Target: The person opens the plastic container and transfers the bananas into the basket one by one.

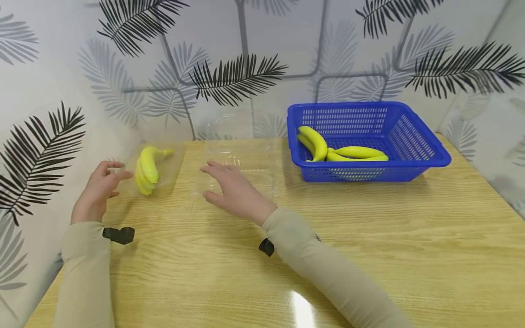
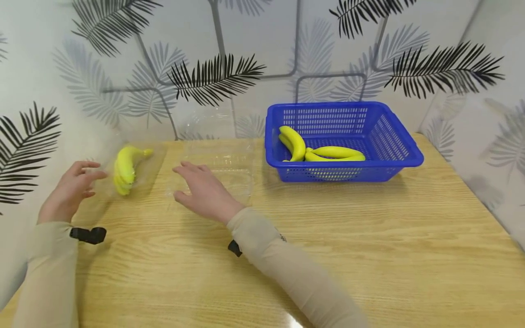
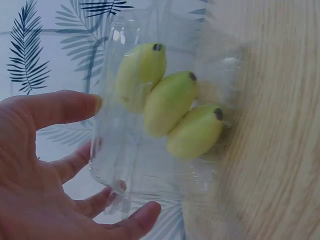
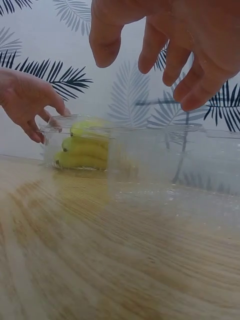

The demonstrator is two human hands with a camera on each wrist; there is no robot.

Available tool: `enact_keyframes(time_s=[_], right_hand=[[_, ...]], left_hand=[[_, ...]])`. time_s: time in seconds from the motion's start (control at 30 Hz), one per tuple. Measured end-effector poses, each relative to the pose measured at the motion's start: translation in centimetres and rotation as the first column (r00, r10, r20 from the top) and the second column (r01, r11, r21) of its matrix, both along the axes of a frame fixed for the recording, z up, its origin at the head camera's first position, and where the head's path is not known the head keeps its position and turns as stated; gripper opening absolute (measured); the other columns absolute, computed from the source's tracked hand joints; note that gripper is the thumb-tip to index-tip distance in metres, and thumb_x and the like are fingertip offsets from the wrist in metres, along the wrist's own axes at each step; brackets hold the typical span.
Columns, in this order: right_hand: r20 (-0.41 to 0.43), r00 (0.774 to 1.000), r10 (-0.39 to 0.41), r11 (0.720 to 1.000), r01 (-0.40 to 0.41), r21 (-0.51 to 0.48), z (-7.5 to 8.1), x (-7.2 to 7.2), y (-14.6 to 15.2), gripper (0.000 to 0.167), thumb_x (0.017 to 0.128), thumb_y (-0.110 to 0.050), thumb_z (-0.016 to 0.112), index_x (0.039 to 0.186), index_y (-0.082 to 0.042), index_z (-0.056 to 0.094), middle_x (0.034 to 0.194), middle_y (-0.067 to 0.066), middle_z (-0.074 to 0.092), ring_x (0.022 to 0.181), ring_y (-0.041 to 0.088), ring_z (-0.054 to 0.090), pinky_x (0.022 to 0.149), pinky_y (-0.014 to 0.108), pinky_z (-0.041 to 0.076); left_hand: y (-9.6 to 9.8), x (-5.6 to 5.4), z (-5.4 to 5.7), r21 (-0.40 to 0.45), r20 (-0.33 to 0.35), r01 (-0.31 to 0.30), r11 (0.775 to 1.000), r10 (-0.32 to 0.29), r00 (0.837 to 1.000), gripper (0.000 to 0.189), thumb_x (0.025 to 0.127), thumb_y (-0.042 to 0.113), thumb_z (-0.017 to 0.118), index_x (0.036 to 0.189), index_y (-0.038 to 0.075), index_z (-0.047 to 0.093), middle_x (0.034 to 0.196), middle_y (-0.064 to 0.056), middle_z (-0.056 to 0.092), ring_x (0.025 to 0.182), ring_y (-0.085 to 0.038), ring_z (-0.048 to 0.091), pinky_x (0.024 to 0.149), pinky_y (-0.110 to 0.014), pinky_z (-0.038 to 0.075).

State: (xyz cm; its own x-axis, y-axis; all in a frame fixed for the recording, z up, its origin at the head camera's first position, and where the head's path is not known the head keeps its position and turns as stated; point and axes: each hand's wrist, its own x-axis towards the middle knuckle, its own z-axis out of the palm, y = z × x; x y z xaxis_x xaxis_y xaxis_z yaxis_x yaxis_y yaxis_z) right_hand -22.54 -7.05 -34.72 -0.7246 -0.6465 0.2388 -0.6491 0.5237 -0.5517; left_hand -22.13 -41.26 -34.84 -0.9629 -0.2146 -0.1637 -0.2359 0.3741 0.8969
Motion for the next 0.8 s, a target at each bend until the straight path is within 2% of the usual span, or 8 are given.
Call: enact_keyframes(time_s=[0.1,0.23,0.3,0.37,0.5,0.6,0.7,0.8], right_hand=[[0.039,0.999,-0.007,0.999,0.009,-0.053,0.0,0.3,-1.0,0.057,0.098,-0.03,0.061,0.149,-0.014,0.041,0.161,0.008,0.024,0.144,0.031,0.026,0.117,0.043,0.021],[0.111,0.994,0.012,0.99,0.003,-0.139,-0.2,0.7,-2.1,0.057,0.099,-0.03,0.059,0.15,-0.014,0.04,0.162,0.005,0.021,0.146,0.026,0.022,0.117,0.043,0.021],[0.161,0.986,0.041,0.983,-0.01,-0.185,-0.2,0.9,-2.7,0.057,0.099,-0.03,0.058,0.151,-0.014,0.039,0.162,0.004,0.02,0.147,0.021,0.02,0.117,0.041,0.021],[0.221,0.972,0.08,0.971,-0.026,-0.239,-0.2,1.2,-3.2,0.058,0.1,-0.03,0.057,0.152,-0.015,0.037,0.162,0.003,0.021,0.146,0.019,0.023,0.115,0.038,0.028],[0.313,0.935,0.165,0.941,-0.055,-0.334,-0.2,1.6,-4.2,0.058,0.1,-0.028,0.056,0.152,-0.014,0.035,0.159,-0.001,0.027,0.142,0.018,0.031,0.11,0.031,0.035],[0.345,0.919,0.189,0.932,-0.057,-0.359,-0.4,2.0,-4.9,0.057,0.1,-0.029,0.055,0.152,-0.014,0.036,0.159,-0.002,0.028,0.141,0.016,0.032,0.109,0.03,0.036],[0.359,0.914,0.191,0.934,-0.056,-0.354,-0.6,2.3,-5.6,0.057,0.1,-0.029,0.055,0.152,-0.014,0.037,0.161,-0.001,0.023,0.142,0.015,0.03,0.109,0.031,0.036],[0.376,0.907,0.188,0.938,-0.052,-0.344,-0.9,2.5,-6.1,0.058,0.1,-0.028,0.055,0.152,-0.014,0.036,0.162,0.0,0.02,0.141,0.019,0.032,0.109,0.033,0.036]], left_hand=[[0.0,0.2,0.5,-0.035,0.031,0.035,0.999,-0.034,0.999,0.029,0.097,0.037,0.055,0.122,0.028,0.042,0.16,-0.021,-0.011,0.145,-0.044,0.001,0.106,-0.062,0.025],[0.0,0.5,1.0,-0.093,0.073,0.079,0.993,-0.072,0.995,0.053,0.097,0.038,0.056,0.138,0.012,0.036,0.159,-0.026,-0.004,0.142,-0.048,0.007,0.102,-0.063,0.027],[0.1,0.6,1.3,-0.121,0.088,0.1,0.988,-0.09,0.992,0.061,0.097,0.037,0.057,0.141,0.004,0.031,0.157,-0.029,0.0,0.141,-0.048,0.011,0.099,-0.062,0.029],[0.1,0.8,1.6,-0.14,0.106,0.131,0.981,-0.116,0.988,0.063,0.097,0.036,0.057,0.14,0.001,0.028,0.155,-0.031,0.005,0.139,-0.048,0.013,0.097,-0.061,0.031],[0.0,1.0,2.2,-0.153,0.152,0.184,0.971,-0.161,0.975,0.055,0.097,0.032,0.059,0.131,0.0,0.03,0.156,-0.032,0.0,0.141,-0.049,0.008,0.093,-0.061,0.032],[-0.2,1.2,2.3,-0.182,0.174,0.216,0.959,-0.185,0.967,0.051,0.098,0.035,0.056,0.127,0.0,0.031,0.155,-0.034,-0.001,0.14,-0.051,0.008,0.091,-0.062,0.034],[-0.4,1.3,2.1,-0.188,0.163,0.206,0.96,-0.177,0.971,0.046,0.1,0.041,0.052,0.122,0.004,0.036,0.152,-0.032,0.01,0.138,-0.051,0.015,0.091,-0.062,0.034],[-0.7,1.2,1.6,-0.209,0.086,0.146,0.967,-0.131,0.988,0.04,0.1,0.045,0.05,0.114,0.009,0.04,0.14,-0.025,0.03,0.122,-0.043,0.035,0.083,-0.052,0.041]])
